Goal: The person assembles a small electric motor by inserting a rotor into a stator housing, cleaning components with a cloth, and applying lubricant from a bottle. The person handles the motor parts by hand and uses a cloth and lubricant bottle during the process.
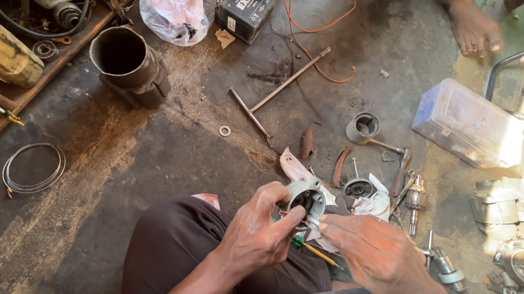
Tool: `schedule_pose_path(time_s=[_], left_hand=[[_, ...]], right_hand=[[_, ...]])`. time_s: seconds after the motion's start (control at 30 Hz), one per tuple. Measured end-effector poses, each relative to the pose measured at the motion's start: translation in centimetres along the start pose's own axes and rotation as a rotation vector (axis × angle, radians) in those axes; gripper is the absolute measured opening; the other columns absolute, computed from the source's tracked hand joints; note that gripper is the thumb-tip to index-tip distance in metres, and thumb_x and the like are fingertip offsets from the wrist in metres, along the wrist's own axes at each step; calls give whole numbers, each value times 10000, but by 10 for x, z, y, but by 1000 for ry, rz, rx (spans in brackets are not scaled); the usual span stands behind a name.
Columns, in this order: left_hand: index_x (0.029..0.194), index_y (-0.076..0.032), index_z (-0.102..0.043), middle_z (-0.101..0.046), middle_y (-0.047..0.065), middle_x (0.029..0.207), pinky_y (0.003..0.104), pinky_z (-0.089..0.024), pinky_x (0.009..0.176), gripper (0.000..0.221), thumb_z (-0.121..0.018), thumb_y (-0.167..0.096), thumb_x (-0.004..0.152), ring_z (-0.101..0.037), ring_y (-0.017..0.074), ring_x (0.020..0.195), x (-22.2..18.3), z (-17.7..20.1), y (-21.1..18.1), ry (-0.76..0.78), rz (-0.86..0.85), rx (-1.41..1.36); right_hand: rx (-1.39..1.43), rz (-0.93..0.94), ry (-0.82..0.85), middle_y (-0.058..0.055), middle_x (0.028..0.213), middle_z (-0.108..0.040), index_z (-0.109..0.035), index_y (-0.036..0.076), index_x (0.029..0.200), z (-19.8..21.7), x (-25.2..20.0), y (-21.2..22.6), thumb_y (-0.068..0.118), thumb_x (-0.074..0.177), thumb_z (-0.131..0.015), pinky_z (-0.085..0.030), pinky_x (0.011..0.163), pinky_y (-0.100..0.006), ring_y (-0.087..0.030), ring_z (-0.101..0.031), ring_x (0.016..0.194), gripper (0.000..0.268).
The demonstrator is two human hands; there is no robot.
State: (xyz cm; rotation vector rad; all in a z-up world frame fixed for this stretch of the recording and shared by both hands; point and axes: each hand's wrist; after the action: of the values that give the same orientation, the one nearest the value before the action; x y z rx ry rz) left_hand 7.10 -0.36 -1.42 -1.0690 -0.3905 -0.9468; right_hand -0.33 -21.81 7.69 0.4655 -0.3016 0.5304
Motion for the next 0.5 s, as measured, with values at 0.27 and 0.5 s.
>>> schedule_pose_path(time_s=[0.27, 0.5], left_hand=[[1169, -76, -676, -488, 209, 1187, 449, -540, 737, 456, -814, -31, 737, -613, 369, 969, -5, -6, -4, 25, 179, -11], [1164, -119, -690, -483, 182, 1150, 424, -549, 713, 441, -844, -85, 753, -615, 341, 956, -8, -12, -7, -51, 157, 69]], right_hand=[[214, -350, -146, -122, 1224, -729, -591, 23, 1322, -17, -22, -3, 85, 746, -846, -605, 879, -346, -237, -742, 1068, 633], [1125, -840, -427, -141, 1423, -606, -397, 21, 1514, -65, -44, 5, -12, 808, -744, -585, 934, -371, -213, -641, 1166, 787]])
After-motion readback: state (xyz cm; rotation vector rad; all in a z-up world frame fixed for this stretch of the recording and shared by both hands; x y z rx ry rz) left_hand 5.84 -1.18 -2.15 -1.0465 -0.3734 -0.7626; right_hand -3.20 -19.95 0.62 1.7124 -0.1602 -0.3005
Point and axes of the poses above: each hand's wrist, its own x-axis towards the middle knuckle, its own z-axis out of the back of the hand, y = z × x
